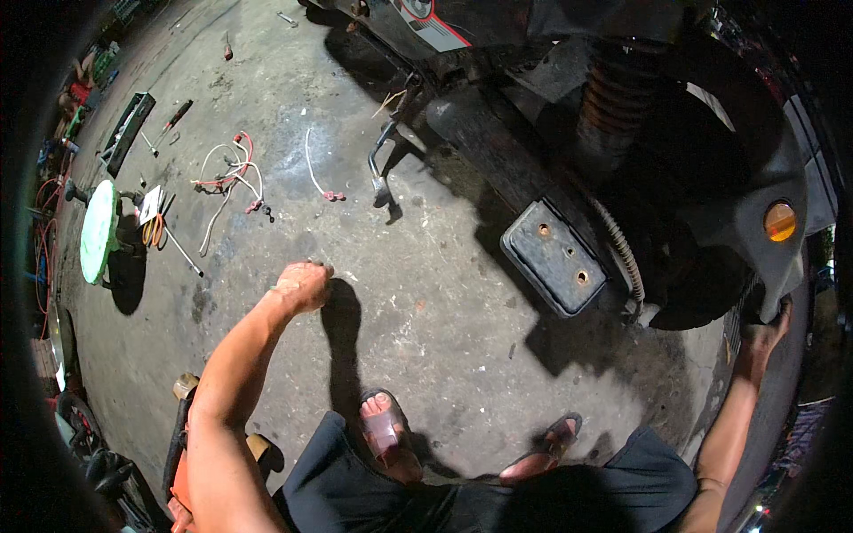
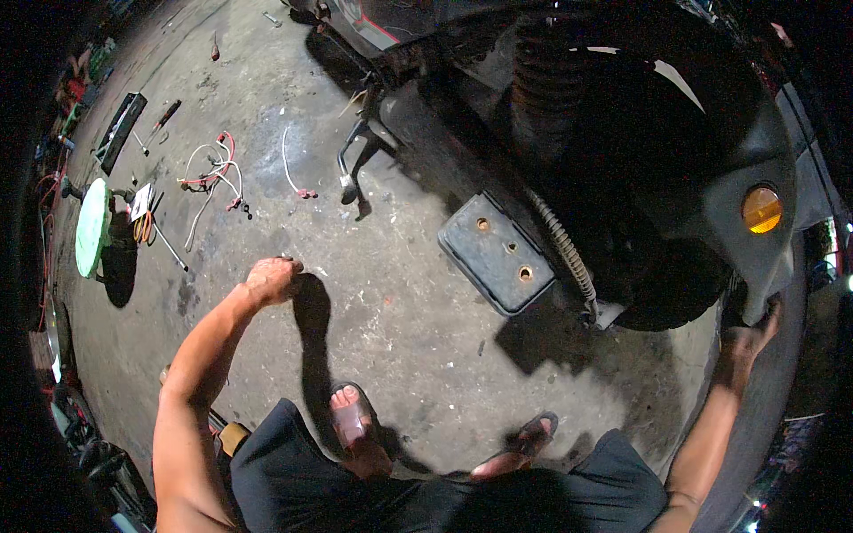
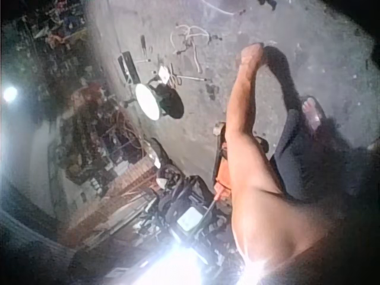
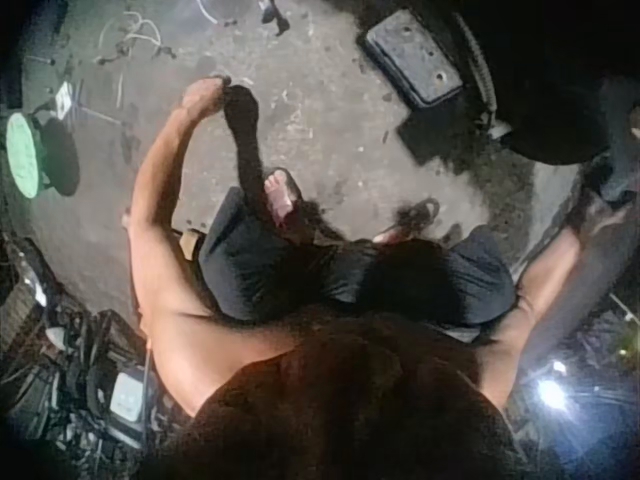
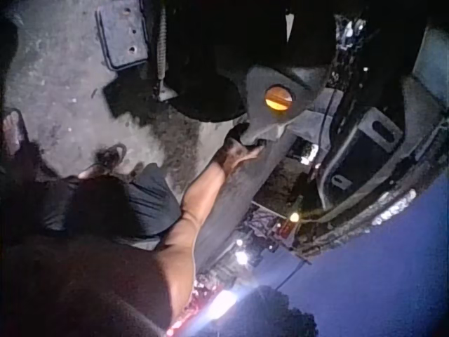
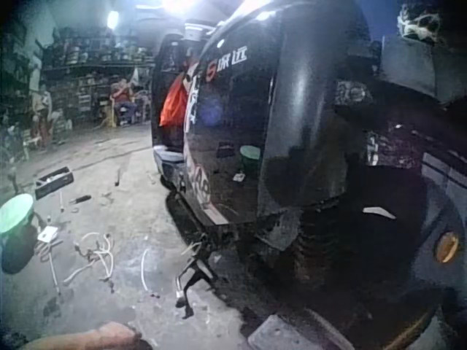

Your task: The person handles and sorts electrical wires on the ground and reaches to touch the rear suspension and frame of a scooter by hand.

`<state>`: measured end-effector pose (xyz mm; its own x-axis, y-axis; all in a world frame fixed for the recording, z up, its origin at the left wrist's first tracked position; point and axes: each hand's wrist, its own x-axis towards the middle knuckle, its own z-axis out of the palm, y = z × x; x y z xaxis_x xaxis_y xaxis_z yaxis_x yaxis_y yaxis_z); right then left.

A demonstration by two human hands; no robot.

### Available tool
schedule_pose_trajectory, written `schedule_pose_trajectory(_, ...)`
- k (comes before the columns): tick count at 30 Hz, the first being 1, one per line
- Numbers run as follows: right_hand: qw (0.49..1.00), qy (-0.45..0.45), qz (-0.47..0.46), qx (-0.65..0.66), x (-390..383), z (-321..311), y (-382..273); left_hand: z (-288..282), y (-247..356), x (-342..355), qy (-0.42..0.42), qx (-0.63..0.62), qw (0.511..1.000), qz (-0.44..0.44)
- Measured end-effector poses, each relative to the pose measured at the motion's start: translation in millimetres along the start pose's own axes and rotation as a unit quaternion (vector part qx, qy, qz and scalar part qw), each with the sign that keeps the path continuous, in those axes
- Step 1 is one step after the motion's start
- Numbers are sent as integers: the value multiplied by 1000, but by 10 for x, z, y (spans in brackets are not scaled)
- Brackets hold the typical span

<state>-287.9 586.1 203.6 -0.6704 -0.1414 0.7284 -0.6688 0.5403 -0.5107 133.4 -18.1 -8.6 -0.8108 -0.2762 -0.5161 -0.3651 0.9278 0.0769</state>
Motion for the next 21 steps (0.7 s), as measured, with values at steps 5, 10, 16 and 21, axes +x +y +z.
schedule_pose_trajectory(5, 997, -66, -13, -38, -48, 124, -323, -53, 119, 61, -13, -5, 1000, 6)
schedule_pose_trajectory(10, 984, -68, -21, -163, -61, 129, -434, -14, 111, 89, 17, -1, 1000, 14)
schedule_pose_trajectory(16, 987, -16, 143, 78, -27, 62, -25, -54, 133, 67, 7, -2, 1000, 23)
schedule_pose_trajectory(21, 897, 59, 307, 314, 8, 214, -285, -22, 139, 56, -16, 8, 1000, 7)
